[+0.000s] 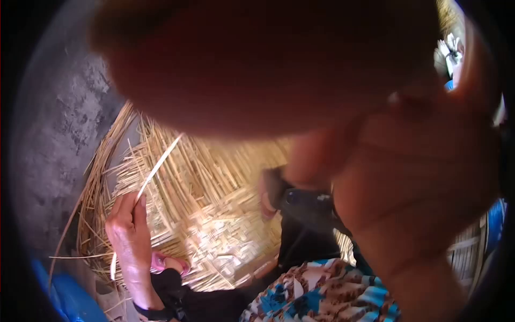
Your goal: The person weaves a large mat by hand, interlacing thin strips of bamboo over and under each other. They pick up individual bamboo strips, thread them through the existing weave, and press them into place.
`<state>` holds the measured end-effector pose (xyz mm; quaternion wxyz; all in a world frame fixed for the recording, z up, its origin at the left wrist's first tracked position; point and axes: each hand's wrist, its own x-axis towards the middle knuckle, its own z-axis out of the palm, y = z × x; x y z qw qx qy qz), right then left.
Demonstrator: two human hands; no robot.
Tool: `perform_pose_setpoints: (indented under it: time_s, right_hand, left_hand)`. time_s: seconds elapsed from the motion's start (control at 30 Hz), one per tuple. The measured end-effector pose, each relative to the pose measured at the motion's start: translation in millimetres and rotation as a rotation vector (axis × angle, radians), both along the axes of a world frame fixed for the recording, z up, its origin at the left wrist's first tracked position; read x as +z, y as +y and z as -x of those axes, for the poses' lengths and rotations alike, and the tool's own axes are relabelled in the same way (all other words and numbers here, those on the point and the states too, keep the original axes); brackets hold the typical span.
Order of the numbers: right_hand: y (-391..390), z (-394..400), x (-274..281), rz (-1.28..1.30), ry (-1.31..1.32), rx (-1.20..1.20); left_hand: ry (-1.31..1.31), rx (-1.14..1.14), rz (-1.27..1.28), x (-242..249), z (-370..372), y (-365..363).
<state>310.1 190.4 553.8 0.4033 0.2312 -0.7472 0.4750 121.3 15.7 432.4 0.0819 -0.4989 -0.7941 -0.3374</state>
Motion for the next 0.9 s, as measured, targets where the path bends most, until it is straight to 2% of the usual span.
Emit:
perform_pose_setpoints:
  time_s: [0.03, 0.07, 0.1, 0.2, 0.27, 0.3, 0.37, 0.43, 0.47, 0.5, 0.53, 0.57, 0.67, 0.73, 0.8, 0.9]
  right_hand:
    - [-1, 2, 2, -0.088, -0.114, 0.014]
    - [1, 4, 7, -0.130, -0.177, 0.013]
    - [4, 1, 17, -0.115, -0.153, -0.002]
    - [7, -34, 62, 0.044, 0.282, -0.083]
    - [7, -63, 92, -0.029, 0.436, -0.123]
    - [5, -72, 102, -0.098, 0.406, -0.101]
    - [-4, -77, 108, -0.261, 0.207, -0.038]
    - [-17, -71, 104, -0.391, 0.052, 0.002]
    - [-21, -65, 103, -0.413, 0.038, -0.005]
    - [-17, -63, 108, -0.409, 0.043, -0.012]
    - [-13, -62, 111, -0.412, 0.039, -0.020]
    - [-11, -61, 115, -0.413, 0.026, -0.018]
    - [-21, -59, 112, -0.450, -0.002, 0.022]
    - [-45, -56, 96, -0.485, -0.025, 0.096]
    - [-65, -56, 75, -0.526, -0.052, 0.155]
    - [-73, -66, 54, -0.507, 0.042, 0.111]
  left_hand:
    - [0.068, 0.006, -0.046, -2, -3, 3]
    - [-0.082, 0.066, 0.026, -6, -5, -1]
    - [0.035, 0.034, -0.034, -8, -7, -2]
    - [0.115, 0.009, -0.133, -7, -2, 1]
    - [-0.014, 0.095, -0.141, -9, -12, -3]
    - [-0.059, 0.114, -0.079, -3, -12, -5]
    - [0.102, 0.069, -0.189, -3, -10, -5]
    - [0.008, 0.071, -0.170, -7, -6, -6]
    - [0.072, 0.049, -0.185, -14, 3, -10]
    - [0.012, 0.062, -0.180, -22, 6, -3]
    - [0.089, 0.078, -0.179, -20, 1, 1]
    - [0.078, 0.109, -0.124, -11, -5, 0]
    - [0.035, 0.166, -0.185, -9, -2, 7]
    - [0.213, 0.148, -0.217, -29, 13, -7]
    - [0.144, 0.154, -0.187, -18, 3, -10]
    - [0.074, 0.140, -0.079, -13, -1, 0]
